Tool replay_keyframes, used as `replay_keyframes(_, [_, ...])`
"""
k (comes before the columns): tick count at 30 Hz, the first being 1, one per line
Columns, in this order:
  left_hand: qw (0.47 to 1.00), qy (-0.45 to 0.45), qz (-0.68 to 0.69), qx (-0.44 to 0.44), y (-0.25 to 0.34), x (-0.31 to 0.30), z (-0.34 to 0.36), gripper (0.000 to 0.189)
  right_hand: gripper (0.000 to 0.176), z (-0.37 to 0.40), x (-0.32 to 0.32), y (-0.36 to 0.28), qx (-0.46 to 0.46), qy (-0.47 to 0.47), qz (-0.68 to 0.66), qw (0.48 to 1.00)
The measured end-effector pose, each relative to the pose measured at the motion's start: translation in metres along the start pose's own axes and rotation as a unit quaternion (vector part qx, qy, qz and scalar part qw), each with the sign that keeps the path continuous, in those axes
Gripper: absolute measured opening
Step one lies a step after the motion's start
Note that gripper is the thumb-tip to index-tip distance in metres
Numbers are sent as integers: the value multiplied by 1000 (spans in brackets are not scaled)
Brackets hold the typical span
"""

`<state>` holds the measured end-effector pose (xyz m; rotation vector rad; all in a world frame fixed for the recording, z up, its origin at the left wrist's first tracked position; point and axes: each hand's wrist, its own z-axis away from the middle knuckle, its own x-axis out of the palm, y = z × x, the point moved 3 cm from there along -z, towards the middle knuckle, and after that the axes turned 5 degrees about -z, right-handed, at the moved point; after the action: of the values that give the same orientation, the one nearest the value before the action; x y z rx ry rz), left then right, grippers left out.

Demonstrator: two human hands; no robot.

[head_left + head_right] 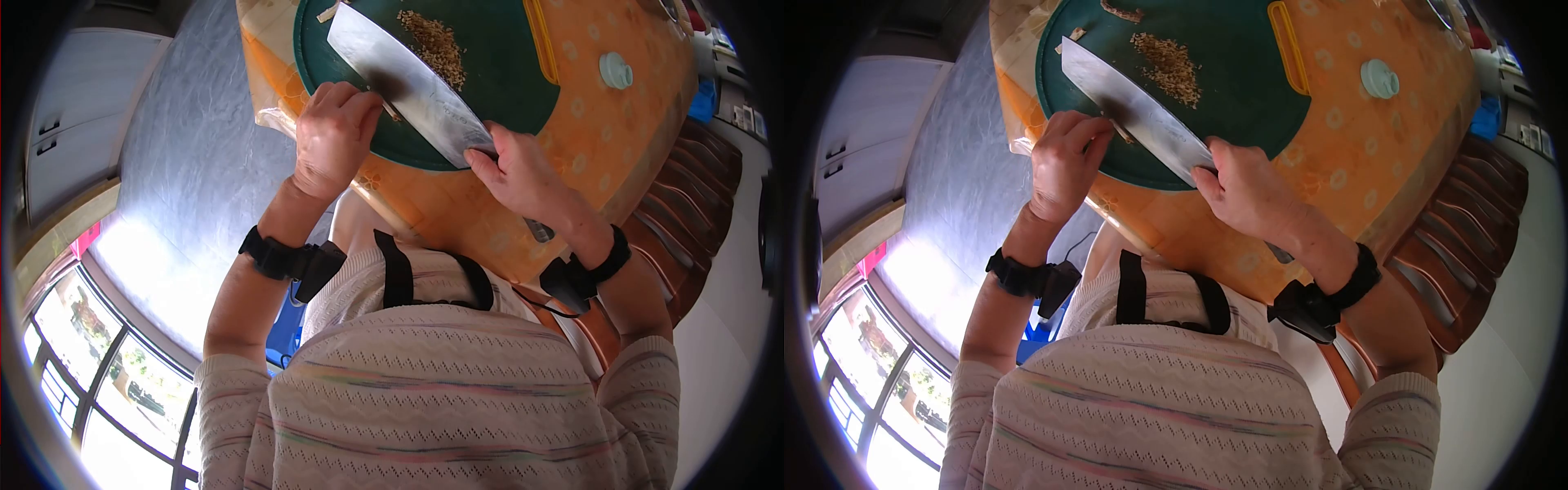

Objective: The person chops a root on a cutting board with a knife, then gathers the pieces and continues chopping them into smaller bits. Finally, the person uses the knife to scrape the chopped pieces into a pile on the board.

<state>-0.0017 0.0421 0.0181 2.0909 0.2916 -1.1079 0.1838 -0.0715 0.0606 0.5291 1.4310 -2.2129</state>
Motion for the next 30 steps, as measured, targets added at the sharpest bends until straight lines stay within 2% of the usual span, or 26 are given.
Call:
replay_keyframes(15, [999,9,-27,43,3,7,-5,21,18,-2,-2,-4,-5,28,0,1000])
replay_keyframes(23, [993,4,-14,121,-6,7,-8,21,19,-2,-1,-3,-15,26,10,999])
replay_keyframes(30, [992,3,-10,127,-4,4,-12,21,19,-2,0,2,-17,32,4,999])
